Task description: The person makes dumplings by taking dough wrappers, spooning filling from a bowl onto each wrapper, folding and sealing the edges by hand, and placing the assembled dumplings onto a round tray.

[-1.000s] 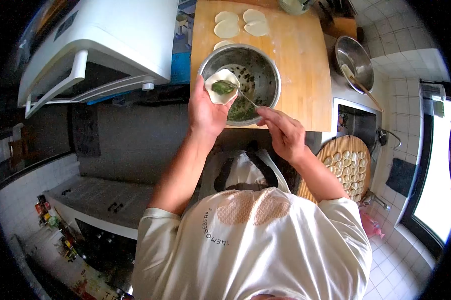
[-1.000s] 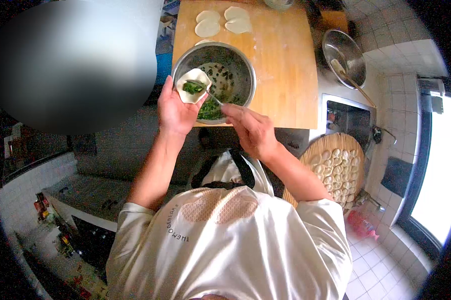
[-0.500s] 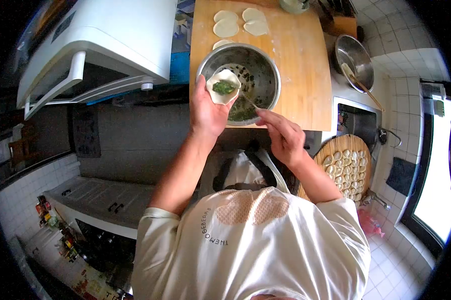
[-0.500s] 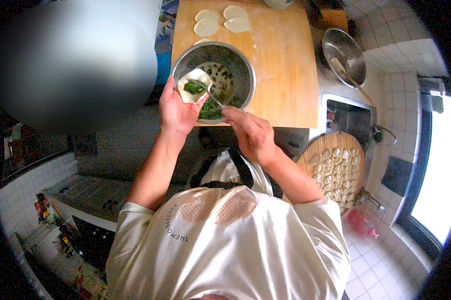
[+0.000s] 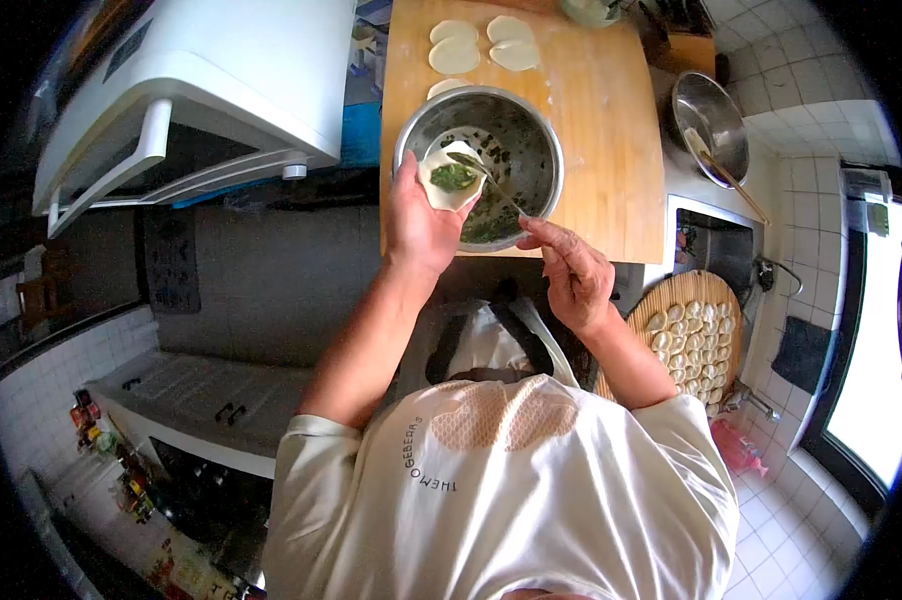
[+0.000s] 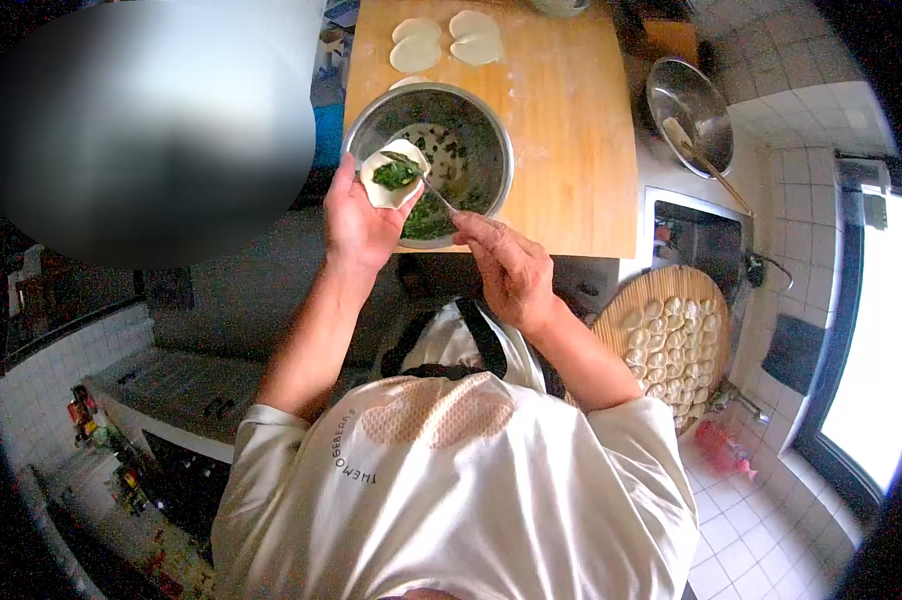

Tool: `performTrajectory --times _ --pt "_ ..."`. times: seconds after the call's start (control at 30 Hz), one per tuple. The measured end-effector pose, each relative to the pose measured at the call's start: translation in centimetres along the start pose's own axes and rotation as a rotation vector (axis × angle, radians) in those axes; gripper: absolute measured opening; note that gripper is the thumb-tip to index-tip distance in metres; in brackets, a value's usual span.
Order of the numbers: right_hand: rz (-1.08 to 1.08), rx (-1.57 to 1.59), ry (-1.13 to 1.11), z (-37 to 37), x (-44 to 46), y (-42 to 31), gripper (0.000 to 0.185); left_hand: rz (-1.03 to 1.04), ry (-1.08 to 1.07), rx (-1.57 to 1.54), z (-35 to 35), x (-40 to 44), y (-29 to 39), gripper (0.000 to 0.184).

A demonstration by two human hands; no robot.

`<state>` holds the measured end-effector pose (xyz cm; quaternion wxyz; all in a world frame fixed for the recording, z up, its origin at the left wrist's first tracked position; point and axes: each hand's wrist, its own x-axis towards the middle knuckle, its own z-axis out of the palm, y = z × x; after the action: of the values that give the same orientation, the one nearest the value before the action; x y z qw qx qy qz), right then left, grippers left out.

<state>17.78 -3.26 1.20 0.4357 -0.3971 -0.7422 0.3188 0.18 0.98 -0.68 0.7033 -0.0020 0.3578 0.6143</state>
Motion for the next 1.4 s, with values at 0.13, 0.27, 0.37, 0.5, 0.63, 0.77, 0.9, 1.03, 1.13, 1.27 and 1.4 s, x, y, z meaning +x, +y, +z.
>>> performTrajectory --times 0.13,0.27,0.37,0.5,0.63,0.77,0.9,1.03,1.13,1.27,1.4 --pt "0.036 -0.010 0.028 -0.9 0.4 -0.6 0.022 0.036 -0.036 -0.020 -0.4 0.1 0.1 0.045" --pt "-0.047 -0.215 0.090 -0.9 1.1 1.1 0.023 0.053 0.000 -0.028 -0.8 -0.2 0.9 0.047" --pt "-0.036 -0.537 -0.172 0.7 1.1 4.0 0.023 0.065 -0.052 -0.072 -1.3 -0.5 1.3 0.051" --pt "-0.097 -0.557 -0.161 0.1 1.5 2.9 0.027 0.048 -0.044 -0.073 -0.9 -1.2 1.7 0.052" --pt "-0.112 -0.583 -0.257 0.7 1.1 4.7 0.025 0.041 -0.059 -0.086 -0.6 -0.8 1.8 0.054" --pt "-0.171 -0.637 -0.381 0.0 1.5 2.8 0.030 -0.036 -0.059 -0.122 -0.7 -1.2 1.9 0.053" --pt "-0.180 -0.385 -0.374 -1.4 3.9 1.2 0.036 -0.079 -0.060 -0.121 0.4 -1.9 2.2 0.044" --pt "-0.179 -0.201 -0.163 -0.2 6.2 1.3 0.030 -0.104 -0.091 -0.119 0.6 -2.4 1.9 0.043" --pt "-0.083 -0.077 -0.220 0.4 7.0 2.1 0.024 -0.114 -0.142 -0.162 0.6 -2.6 1.8 0.049" --pt "-0.047 -0.096 -0.311 0.1 7.5 2.3 0.023 -0.142 -0.169 -0.168 0.7 -2.6 1.7 0.048" --pt "0.060 0.011 -0.249 0.6 7.1 2.8 0.018 -0.123 -0.155 -0.198 0.7 -2.6 1.5 0.044"
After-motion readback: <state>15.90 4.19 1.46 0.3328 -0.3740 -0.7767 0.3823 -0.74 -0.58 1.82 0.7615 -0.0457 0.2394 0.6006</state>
